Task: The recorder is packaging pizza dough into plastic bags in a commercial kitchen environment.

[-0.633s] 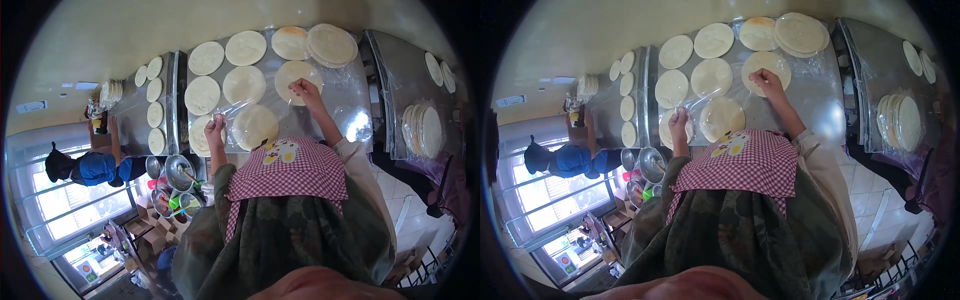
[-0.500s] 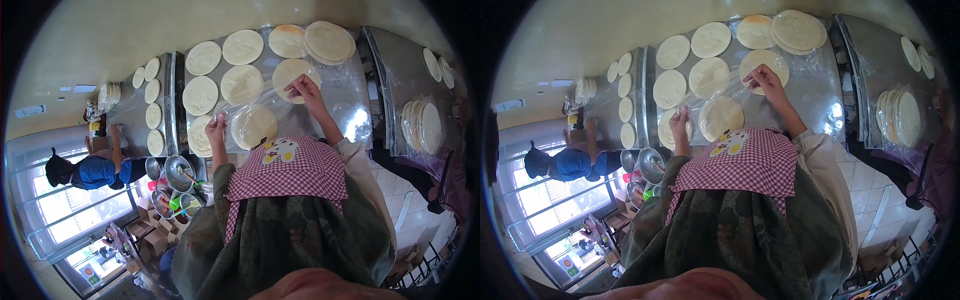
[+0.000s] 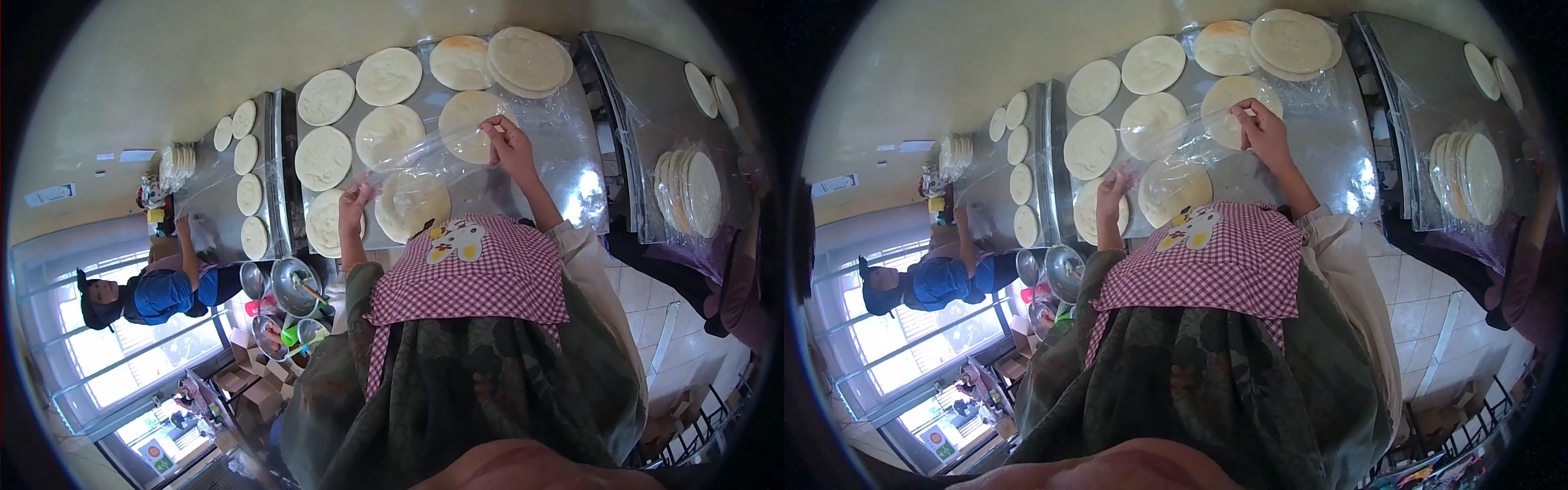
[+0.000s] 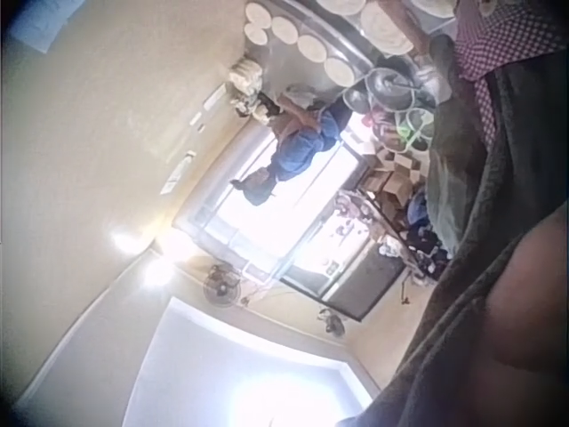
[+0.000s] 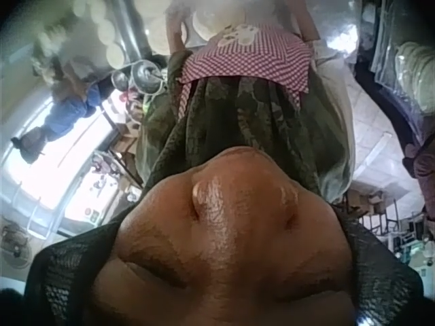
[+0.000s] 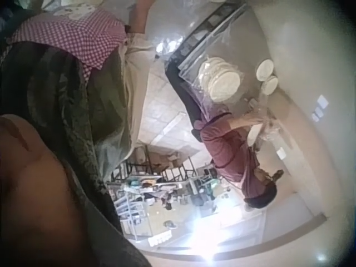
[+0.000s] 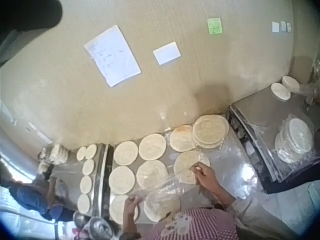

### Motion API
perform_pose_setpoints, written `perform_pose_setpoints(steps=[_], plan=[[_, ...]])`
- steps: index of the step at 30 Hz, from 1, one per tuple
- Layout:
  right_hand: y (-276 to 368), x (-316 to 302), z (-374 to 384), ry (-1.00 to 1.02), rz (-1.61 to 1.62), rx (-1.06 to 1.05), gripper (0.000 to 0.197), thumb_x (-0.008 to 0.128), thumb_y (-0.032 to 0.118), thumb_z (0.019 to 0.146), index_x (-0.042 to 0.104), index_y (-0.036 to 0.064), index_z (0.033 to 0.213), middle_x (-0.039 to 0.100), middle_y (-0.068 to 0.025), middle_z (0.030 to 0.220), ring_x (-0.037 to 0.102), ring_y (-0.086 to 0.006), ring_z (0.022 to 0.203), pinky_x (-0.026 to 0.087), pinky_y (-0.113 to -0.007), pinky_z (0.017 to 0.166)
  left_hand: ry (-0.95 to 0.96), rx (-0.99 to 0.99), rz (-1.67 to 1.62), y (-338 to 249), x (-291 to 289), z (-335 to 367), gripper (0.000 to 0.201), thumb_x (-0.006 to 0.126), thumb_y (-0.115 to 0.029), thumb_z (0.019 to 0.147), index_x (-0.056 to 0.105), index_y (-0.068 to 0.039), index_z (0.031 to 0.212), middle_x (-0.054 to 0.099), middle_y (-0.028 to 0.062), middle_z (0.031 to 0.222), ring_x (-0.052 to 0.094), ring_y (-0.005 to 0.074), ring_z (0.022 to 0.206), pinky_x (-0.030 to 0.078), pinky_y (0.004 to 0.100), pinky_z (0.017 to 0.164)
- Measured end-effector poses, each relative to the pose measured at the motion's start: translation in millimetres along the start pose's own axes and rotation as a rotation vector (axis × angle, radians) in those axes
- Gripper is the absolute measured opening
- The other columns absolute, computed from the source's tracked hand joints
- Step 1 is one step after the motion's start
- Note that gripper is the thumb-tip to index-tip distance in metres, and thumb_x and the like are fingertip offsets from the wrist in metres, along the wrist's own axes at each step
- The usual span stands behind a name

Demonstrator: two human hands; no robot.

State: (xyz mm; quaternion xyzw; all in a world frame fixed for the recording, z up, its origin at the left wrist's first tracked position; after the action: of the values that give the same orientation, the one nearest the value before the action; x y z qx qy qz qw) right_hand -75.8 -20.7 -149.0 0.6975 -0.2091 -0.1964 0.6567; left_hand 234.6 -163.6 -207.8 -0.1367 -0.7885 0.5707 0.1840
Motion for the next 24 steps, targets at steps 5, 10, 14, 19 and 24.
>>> perform_pose_setpoints(steps=[5,10,14,19,24], plan=[[19,21,-13,0.068,-0.025,0.035,0.03,0.047,0.02,0.086,0.049,0.0181,0.116,0.045,0.0,0.044,0.044,-0.0055,0.037,0.037,-0.021,0.038,-0.139,-0.106,0.504,11,-50,-14,0.067,0.068,-0.03,0.072,0.037,0.001,0.123,0.052,0.0174,0.109,0.057,0.021,0.091,0.046,0.0284,0.07],[45,74,-29,0.294,-0.518,-0.197,0.043,0.046,0.023,0.086,0.036,0.0248,0.128,0.047,-0.0054,0.045,0.048,-0.0144,0.038,0.042,-0.027,0.044,0.009,0.206,0.304,-75,43,-37,0.056,0.056,-0.026,0.082,0.033,0.0,0.126,0.056,0.018,0.103,0.058,0.0206,0.088,0.044,0.029,0.075],[57,129,-50,0.518,-0.906,-0.468,0.047,0.045,0.032,0.085,0.031,0.0252,0.13,0.055,-0.0069,0.052,0.055,-0.0229,0.046,0.045,-0.032,0.049,0.137,0.193,0.203,-86,112,-46,0.051,0.052,-0.026,0.085,0.036,0.0,0.124,0.059,0.0155,0.095,0.06,0.018,0.08,0.045,0.027,0.072],[59,148,-61,0.688,-0.574,-0.17,0.046,0.046,0.032,0.085,0.035,0.0215,0.128,0.057,-0.0041,0.054,0.057,-0.0178,0.048,0.045,-0.029,0.048,0.087,0.115,0.112,-72,93,-44,0.04,0.049,-0.015,0.086,0.039,0.004,0.12,0.063,0.0123,0.082,0.062,0.0149,0.07,0.045,0.0199,0.061],[57,142,-53,0.489,-0.359,-0.005,0.04,0.052,0.031,0.082,0.044,0.0163,0.118,0.054,-0.0013,0.051,0.055,-0.0136,0.045,0.044,-0.026,0.048,0.047,0.065,-0.042,-75,77,-55,0.035,0.044,-0.008,0.086,0.039,0.003,0.12,0.063,0.0127,0.084,0.062,0.0152,0.068,0.043,0.0192,0.059]])
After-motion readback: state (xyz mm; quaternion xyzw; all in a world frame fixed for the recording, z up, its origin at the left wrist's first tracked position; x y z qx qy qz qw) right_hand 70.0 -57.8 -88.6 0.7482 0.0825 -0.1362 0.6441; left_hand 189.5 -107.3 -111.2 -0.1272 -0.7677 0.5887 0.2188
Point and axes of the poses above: each hand's wrist, its own z-axis towards the middle knuckle, its own x-axis out of the palm, y = z × x, the point moved 10 cm from there along z, towards the middle knuckle
